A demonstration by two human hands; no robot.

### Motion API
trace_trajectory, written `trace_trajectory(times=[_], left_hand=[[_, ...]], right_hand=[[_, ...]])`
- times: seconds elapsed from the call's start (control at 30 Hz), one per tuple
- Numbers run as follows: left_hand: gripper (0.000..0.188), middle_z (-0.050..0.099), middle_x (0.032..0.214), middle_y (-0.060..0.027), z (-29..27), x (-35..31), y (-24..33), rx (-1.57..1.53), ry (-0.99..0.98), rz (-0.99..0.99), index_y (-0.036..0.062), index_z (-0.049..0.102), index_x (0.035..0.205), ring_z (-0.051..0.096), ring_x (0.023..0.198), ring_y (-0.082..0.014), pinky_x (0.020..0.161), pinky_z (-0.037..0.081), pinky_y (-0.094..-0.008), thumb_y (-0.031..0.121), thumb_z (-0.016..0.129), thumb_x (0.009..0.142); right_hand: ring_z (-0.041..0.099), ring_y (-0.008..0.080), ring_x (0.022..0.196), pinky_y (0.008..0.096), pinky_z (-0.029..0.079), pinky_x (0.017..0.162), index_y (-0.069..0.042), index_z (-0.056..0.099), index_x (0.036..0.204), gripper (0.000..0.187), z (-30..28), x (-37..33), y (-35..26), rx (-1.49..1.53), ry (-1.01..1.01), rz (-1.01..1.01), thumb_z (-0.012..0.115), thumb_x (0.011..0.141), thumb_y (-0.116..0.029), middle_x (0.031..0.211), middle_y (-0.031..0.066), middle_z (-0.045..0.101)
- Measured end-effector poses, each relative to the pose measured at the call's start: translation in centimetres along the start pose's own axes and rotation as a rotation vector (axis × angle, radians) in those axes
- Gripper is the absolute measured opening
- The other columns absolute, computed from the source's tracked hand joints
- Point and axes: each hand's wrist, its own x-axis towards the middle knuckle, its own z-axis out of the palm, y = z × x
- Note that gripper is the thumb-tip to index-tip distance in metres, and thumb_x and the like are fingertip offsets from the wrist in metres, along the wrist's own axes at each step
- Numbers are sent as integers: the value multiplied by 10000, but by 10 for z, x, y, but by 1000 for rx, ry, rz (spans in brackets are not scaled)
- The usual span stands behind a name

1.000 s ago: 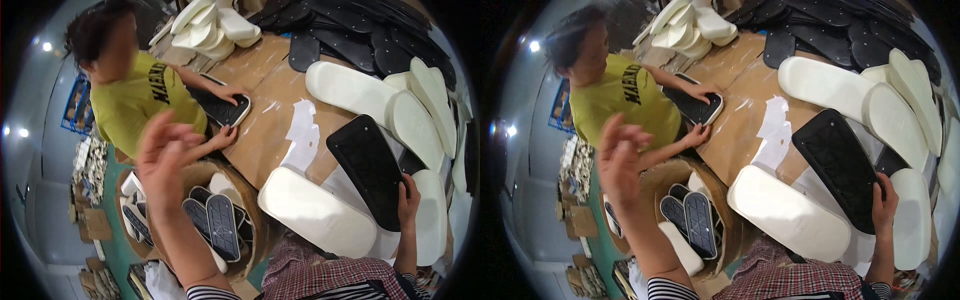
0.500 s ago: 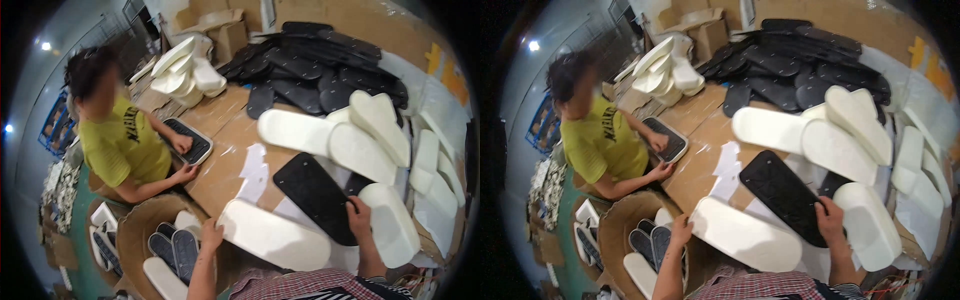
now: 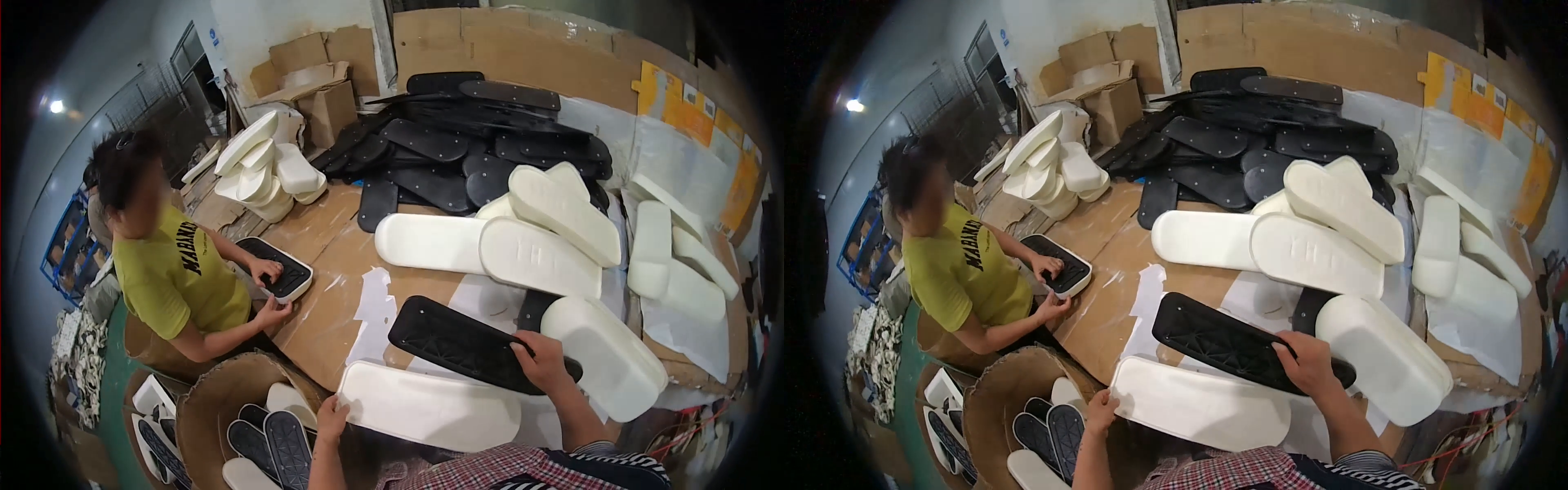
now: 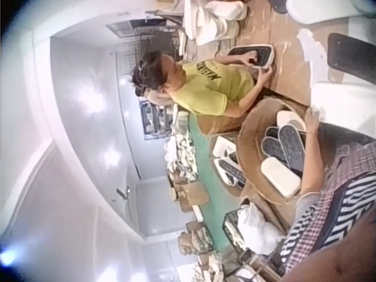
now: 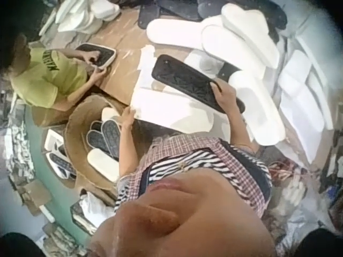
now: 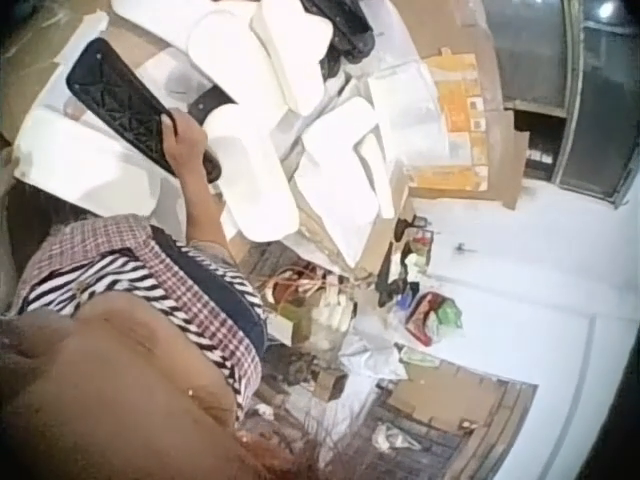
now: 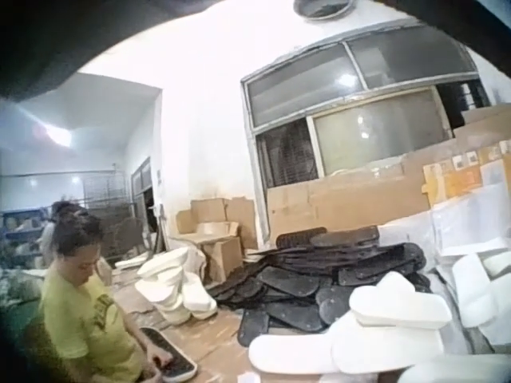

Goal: Assembling shoe components and soles by hand at a workbench.

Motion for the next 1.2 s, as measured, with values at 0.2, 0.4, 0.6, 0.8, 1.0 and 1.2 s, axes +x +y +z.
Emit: trace_trajectory(times=[0.2, 0.4, 0.6, 0.8, 1.0, 1.2], left_hand=[[348, 621, 1006, -72, 6, -39, 70, -216, -20, -94, -19, 560, 1133, 574, 917, -156, 822, 450, -271, 73, 644, 808], [336, 615, 969, -36, -7, -47, 86, -249, 47, -183, 17, 560, 1139, 568, 858, -133, 749, 455, -261, 63, 633, 814], [556, 606, 1050, -65, -39, -49, 114, -466, 127, -180, 93, 345, 1357, 589, 823, -163, 717, 466, -303, 123, 575, 852], [822, 512, 1202, -136, -98, -52, 189, -640, 371, 189, 217, 74, 1470, 575, 931, -198, 788, 459, -304, 29, 548, 826], [822, 528, 1183, -165, -102, -64, 209, -652, 257, 183, 175, 94, 1470, 597, 896, -212, 772, 481, -287, 17, 578, 823], [838, 528, 1177, -196, -132, -70, 220, -577, 327, 216, 175, 57, 1469, 622, 898, -269, 757, 506, -338, 82, 601, 838]], right_hand=[[603, 317, 677, 386, 478, 586, -51, 620, 878, 124, 5, 0, -1, -94, -56, -40, 633, 795, -142, 743, 131, 611], [601, 312, 664, 389, 474, 572, -45, 620, 873, 131, 8, 4, -7, -111, -72, -72, 647, 783, -135, 726, 132, 609], [603, 305, 638, 385, 472, 550, -46, 620, 865, 143, 11, 6, -7, -152, -78, -145, 668, 762, -133, 698, 128, 606], [596, 315, 639, 393, 465, 557, -35, 611, 867, 142, 24, 10, -12, -169, -118, -108, 661, 764, -118, 706, 130, 603], [590, 323, 653, 398, 462, 566, -33, 607, 878, 159, 23, 15, -18, -225, -163, -105, 664, 760, -124, 726, 132, 601], [595, 314, 647, 390, 466, 559, -28, 609, 873, 172, 30, 26, -27, -172, -148, -128, 685, 739, -105, 729, 128, 606]])
